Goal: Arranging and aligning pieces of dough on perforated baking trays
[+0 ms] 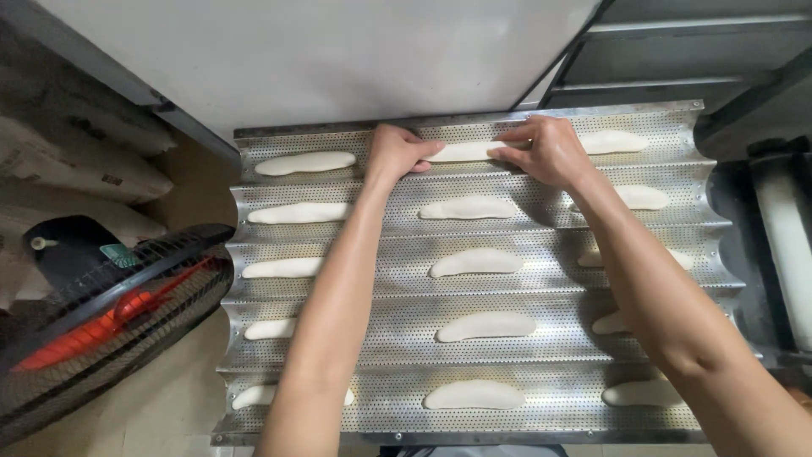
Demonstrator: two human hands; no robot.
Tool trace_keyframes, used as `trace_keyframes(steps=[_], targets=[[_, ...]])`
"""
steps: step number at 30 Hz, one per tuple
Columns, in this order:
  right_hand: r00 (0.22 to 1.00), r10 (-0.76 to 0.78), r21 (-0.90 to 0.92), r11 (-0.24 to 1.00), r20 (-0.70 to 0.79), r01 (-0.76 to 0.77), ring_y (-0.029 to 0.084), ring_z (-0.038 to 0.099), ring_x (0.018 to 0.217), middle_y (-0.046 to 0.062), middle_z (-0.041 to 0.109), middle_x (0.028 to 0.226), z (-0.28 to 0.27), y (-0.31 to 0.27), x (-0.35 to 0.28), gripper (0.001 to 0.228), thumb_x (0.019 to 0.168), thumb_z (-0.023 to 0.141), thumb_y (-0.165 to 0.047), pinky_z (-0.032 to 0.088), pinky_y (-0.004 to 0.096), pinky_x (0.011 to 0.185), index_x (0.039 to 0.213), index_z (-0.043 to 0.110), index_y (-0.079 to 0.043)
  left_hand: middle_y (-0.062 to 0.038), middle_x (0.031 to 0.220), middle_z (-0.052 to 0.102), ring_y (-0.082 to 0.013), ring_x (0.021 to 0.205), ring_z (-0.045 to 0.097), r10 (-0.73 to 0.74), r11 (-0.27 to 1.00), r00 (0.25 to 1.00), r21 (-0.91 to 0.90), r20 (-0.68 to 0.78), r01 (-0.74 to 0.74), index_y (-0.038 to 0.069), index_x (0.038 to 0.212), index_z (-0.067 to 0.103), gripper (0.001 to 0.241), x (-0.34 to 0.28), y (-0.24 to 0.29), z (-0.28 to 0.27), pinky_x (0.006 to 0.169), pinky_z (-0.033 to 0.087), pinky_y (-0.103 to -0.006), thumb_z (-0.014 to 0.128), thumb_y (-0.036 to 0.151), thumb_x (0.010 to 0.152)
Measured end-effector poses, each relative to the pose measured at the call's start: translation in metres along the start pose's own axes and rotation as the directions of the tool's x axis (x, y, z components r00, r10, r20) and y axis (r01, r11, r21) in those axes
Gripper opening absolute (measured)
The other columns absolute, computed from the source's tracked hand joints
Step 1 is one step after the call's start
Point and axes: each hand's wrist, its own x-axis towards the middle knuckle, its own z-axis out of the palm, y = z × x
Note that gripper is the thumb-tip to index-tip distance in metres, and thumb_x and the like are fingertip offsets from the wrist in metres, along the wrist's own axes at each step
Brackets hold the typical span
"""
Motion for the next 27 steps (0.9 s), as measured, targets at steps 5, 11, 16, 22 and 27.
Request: trace_keyframes(steps=[5,11,16,22,27], targets=[[0.996,-0.054,-0.178,0.983,-0.065,0.042,0.036,0.073,0.085,0.014,0.075,0.094,-0.005,0.015,-0.011,0.03,0.087,0.085,-0.034,0.056,0.043,0.08,0.115,0.081,-0.023,-0.013,0.064,0.073,-0.0137,0.052,0.074,0.047,0.986,0.993,0.166,-0.109,-0.029,-0.006,0.092,0.075,0.037,-0.031,0.011,-0.013,0.055,0.061,-0.0189,0.088,0.021,0.069],[0.989,-0.149,0.112,0.982,-0.02,0.15,0.034,0.073,0.09,0.023,0.074,0.103,-0.012,-0.089,-0.044,0.027,0.089,0.082,-0.013,0.058,0.039,0.078,0.113,0.078,-0.001,-0.021,0.096,0.076,-0.0215,0.076,0.08,0.286,0.955,0.947,-0.032,-0.147,-0.294,-0.003,0.113,0.072,0.035,-0.049,-0.029,-0.007,0.066,0.07,-0.0263,0.078,0.026,0.092],[0.906,-0.379,-0.211,0.885,0.191,0.415,0.023,0.074,0.088,0.007,0.076,0.098,0.057,-0.103,-0.043,0.022,0.086,0.081,-0.021,0.062,0.033,0.078,0.106,0.08,-0.012,-0.018,0.098,0.077,-0.0219,0.084,0.078,0.359,0.932,0.929,0.086,-0.089,-0.351,0.002,0.112,0.076,0.023,-0.07,-0.051,0.003,0.07,0.068,-0.0293,0.068,0.02,0.101],[0.952,-0.243,0.113,0.968,0.186,0.225,0.035,0.072,0.098,0.018,0.074,0.107,0.004,-0.117,-0.051,0.032,0.082,0.083,-0.011,0.058,0.045,0.086,0.113,0.077,-0.003,-0.031,0.115,0.071,-0.0335,0.097,0.076,0.104,0.988,0.96,0.084,0.258,-0.129,-0.006,0.123,0.07,0.074,-0.101,-0.008,0.032,0.085,0.065,-0.0386,0.039,0.059,0.105],[0.963,-0.14,-0.038,0.988,0.228,0.153,0.033,0.073,0.093,0.021,0.074,0.105,-0.009,-0.096,-0.074,0.032,0.087,0.078,-0.01,0.059,0.041,0.087,0.117,0.075,0.0,-0.022,0.095,0.078,-0.0229,0.082,0.078,0.133,0.979,0.98,0.133,0.147,-0.153,-0.002,0.115,0.075,0.045,-0.102,-0.013,0.036,0.076,0.059,-0.0275,0.08,0.027,0.082]])
